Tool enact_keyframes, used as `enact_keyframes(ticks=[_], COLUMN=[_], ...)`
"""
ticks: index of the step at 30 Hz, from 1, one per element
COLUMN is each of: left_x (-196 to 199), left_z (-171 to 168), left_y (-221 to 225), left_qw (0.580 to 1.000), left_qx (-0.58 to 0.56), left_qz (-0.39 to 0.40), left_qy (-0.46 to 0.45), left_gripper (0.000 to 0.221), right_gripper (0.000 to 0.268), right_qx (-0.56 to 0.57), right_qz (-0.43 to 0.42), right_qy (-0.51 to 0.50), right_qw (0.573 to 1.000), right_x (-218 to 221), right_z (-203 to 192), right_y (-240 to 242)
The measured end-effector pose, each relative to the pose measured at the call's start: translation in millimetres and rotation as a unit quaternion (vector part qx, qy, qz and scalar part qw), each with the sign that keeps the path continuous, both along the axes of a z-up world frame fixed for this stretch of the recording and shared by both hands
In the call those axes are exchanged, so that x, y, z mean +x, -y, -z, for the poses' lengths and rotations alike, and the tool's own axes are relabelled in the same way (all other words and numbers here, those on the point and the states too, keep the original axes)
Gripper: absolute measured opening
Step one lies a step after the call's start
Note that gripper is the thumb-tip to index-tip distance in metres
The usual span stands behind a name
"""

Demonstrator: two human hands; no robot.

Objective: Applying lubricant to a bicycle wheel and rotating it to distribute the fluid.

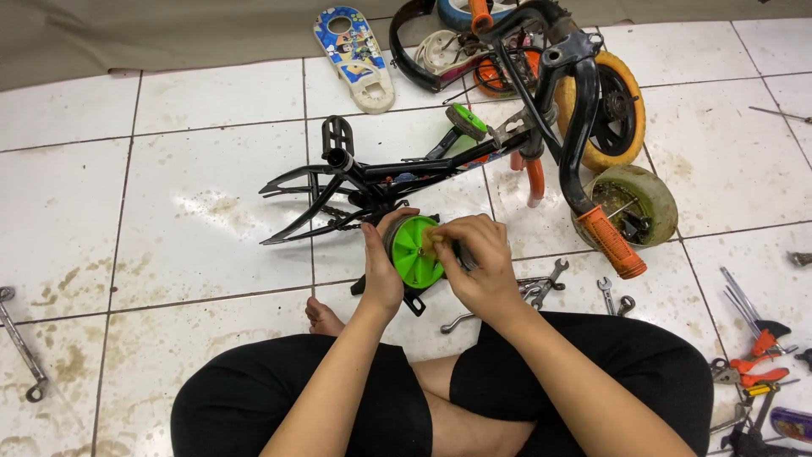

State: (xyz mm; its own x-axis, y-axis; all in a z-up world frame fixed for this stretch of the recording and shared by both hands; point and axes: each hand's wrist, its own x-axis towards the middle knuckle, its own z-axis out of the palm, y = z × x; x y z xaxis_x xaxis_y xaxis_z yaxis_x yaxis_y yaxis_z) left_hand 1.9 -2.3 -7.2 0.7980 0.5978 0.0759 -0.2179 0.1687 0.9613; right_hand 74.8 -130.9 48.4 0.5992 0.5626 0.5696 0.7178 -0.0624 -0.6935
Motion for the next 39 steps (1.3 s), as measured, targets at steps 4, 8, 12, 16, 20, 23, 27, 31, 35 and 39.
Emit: enact_keyframes(ticks=[4, 8, 12, 16, 20, 23, 27, 31, 35, 39], left_x=[-1.3, -1.4, -0.9, -4.8, -3.1, -5.4, -2.8, -4.6, -3.4, -2.4], left_z=[-6.3, -5.7, -7.9, -10.1, -15.2, -7.7, -9.3, -11.2, -9.0, -14.0], left_y=[2.6, 2.8, 3.8, 0.4, 0.0, -1.1, 0.8, 0.4, -5.0, 3.7], left_qw=[1.000, 1.000, 0.999, 0.998, 0.999, 0.999, 0.998, 0.998, 0.997, 0.998], left_qx=[-0.003, -0.023, -0.033, -0.045, -0.041, -0.043, -0.049, -0.063, -0.076, -0.069], left_qz=[0.003, 0.011, 0.008, -0.003, 0.001, 0.004, 0.012, 0.008, -0.003, 0.001], left_qy=[-0.006, -0.007, -0.018, -0.034, -0.030, -0.031, -0.022, -0.024, -0.013, -0.013], left_gripper=[0.085, 0.085, 0.086, 0.089, 0.090, 0.090, 0.089, 0.092, 0.092, 0.091], right_gripper=[0.017, 0.012, 0.011, 0.014, 0.015, 0.015, 0.015, 0.016, 0.013, 0.014], right_qx=[-0.040, -0.068, -0.027, -0.061, -0.021, -0.044, -0.030, -0.040, -0.058, -0.053], right_qz=[-0.049, 0.026, -0.057, -0.074, -0.054, -0.058, -0.038, -0.073, -0.049, -0.038], right_qy=[0.024, 0.073, 0.017, 0.051, 0.010, 0.019, 0.003, 0.007, -0.021, -0.010], right_qw=[0.998, 0.995, 0.998, 0.994, 0.998, 0.997, 0.999, 0.997, 0.997, 0.998], right_x=[4.4, 20.8, 12.5, 2.5, 6.2, 7.7, 12.1, 11.9, 26.2, 21.3], right_z=[2.2, 11.5, 9.3, 7.3, 11.6, 9.5, 13.0, 3.2, 3.9, -1.4], right_y=[0.6, 6.6, 3.6, 2.8, 0.3, 2.5, 5.1, 5.3, 12.7, 11.6])
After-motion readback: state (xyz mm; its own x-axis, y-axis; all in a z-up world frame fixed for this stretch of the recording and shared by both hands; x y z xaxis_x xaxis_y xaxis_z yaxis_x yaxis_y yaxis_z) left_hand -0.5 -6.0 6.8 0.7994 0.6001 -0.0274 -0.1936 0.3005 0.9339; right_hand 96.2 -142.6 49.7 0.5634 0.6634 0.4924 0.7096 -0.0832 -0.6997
